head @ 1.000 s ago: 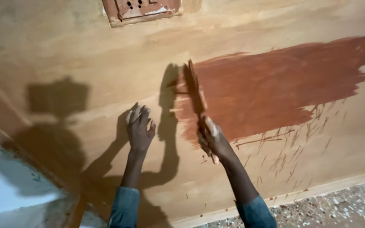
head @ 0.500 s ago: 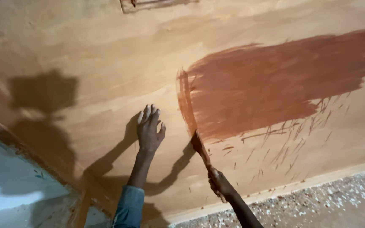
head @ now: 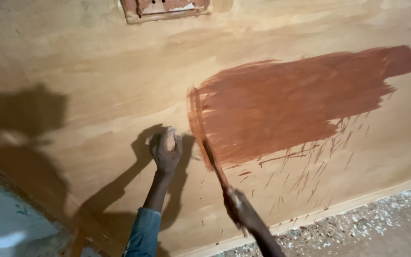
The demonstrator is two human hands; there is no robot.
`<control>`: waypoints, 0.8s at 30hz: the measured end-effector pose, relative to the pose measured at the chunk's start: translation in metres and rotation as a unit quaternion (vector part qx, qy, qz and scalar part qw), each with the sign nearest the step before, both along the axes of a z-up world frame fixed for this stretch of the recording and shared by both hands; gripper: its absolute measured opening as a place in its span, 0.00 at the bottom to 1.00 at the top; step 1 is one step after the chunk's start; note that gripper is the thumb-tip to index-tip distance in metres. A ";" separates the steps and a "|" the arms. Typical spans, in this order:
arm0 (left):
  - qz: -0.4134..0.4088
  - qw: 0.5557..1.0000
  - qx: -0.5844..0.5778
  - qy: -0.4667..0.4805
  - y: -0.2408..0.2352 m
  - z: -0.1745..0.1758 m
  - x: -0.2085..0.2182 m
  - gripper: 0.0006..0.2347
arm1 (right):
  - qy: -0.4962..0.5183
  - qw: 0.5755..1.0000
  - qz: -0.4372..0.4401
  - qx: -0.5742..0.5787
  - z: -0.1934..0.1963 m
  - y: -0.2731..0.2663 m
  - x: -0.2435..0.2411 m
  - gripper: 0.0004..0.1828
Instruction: The person paints a wall with reddish-brown paint using a wide brush. They repeatedly dip the brush into a bucket to reload paint and continue applying it in broad horizontal strokes across the wall surface.
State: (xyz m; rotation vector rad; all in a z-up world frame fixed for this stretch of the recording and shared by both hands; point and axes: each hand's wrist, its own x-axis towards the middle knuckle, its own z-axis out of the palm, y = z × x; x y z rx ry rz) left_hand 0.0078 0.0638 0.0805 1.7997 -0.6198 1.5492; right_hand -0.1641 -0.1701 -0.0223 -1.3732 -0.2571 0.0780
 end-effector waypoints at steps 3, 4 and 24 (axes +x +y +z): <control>0.003 0.999 -0.032 -0.020 -0.002 0.006 0.007 0.10 | 0.027 0.984 -0.067 -0.161 0.085 -0.009 0.012 0.19; 0.004 0.999 -0.049 -0.015 -0.001 0.009 0.006 0.12 | -0.009 0.983 -0.058 -0.175 0.110 -0.012 0.015 0.19; 0.082 0.977 0.181 0.070 -0.060 0.097 0.001 0.32 | 0.033 0.984 -0.175 0.014 0.175 -0.155 0.093 0.25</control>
